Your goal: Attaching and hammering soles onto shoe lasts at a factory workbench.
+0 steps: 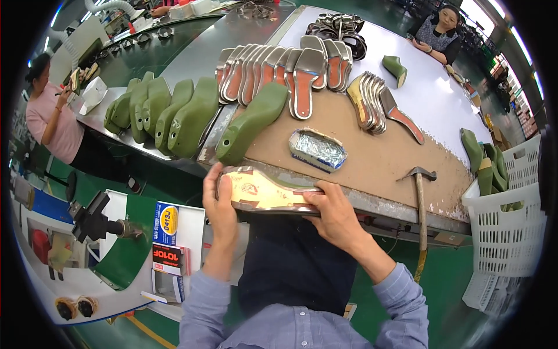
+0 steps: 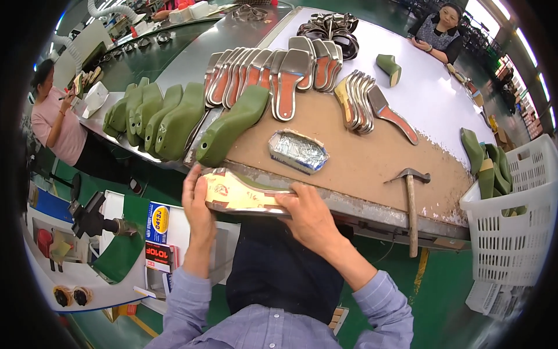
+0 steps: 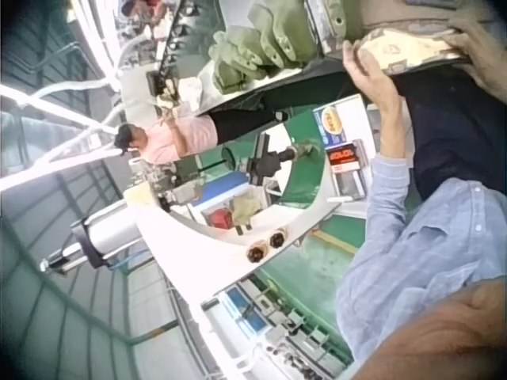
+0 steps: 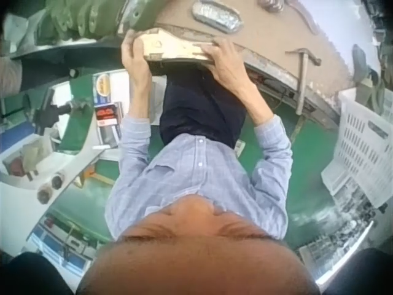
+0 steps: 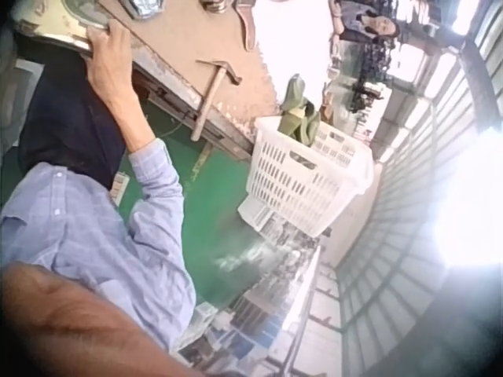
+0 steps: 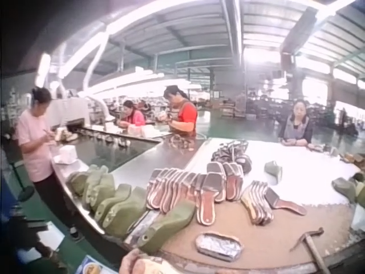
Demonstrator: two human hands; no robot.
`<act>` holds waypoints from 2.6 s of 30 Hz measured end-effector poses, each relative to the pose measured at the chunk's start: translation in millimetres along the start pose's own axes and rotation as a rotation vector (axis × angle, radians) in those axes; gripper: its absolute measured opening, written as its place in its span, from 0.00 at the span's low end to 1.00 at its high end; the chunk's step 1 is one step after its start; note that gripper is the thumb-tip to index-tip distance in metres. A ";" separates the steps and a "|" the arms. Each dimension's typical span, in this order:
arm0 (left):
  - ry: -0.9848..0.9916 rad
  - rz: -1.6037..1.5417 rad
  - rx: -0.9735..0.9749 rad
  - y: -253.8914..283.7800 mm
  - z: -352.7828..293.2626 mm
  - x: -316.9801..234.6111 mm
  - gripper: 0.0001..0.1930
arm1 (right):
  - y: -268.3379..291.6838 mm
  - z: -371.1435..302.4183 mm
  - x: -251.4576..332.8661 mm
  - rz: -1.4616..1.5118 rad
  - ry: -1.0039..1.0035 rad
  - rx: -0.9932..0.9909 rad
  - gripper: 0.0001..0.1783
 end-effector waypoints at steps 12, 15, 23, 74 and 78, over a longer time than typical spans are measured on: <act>-0.524 1.416 1.244 -260.4 12.0 70.8 0.11 | 0.2 -1.8 0.6 -0.026 -0.082 -0.056 0.34; -0.459 1.348 1.306 -265.1 10.2 74.6 0.10 | 1.3 -2.0 0.2 -0.017 -0.077 -0.081 0.34; -0.371 1.094 1.138 -263.3 21.9 41.6 0.10 | 2.6 -1.3 -0.4 -0.037 -0.073 -0.103 0.32; -0.886 1.283 1.337 -177.7 -63.0 -45.0 0.28 | 121.3 -143.7 -15.4 0.589 -0.617 -0.347 0.26; -0.775 1.343 1.375 -173.0 -66.0 -32.5 0.26 | 114.8 -161.2 -37.2 0.629 -0.776 -0.404 0.27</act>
Point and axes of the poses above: each hand's wrist, its own z-axis towards the middle knuckle, its own y-axis out of the back of the hand, x = y × z, the point moved 10 cm from there along z, towards the middle knuckle, and after that the axes turned 3 degrees about -y, right-handed, at the moved point
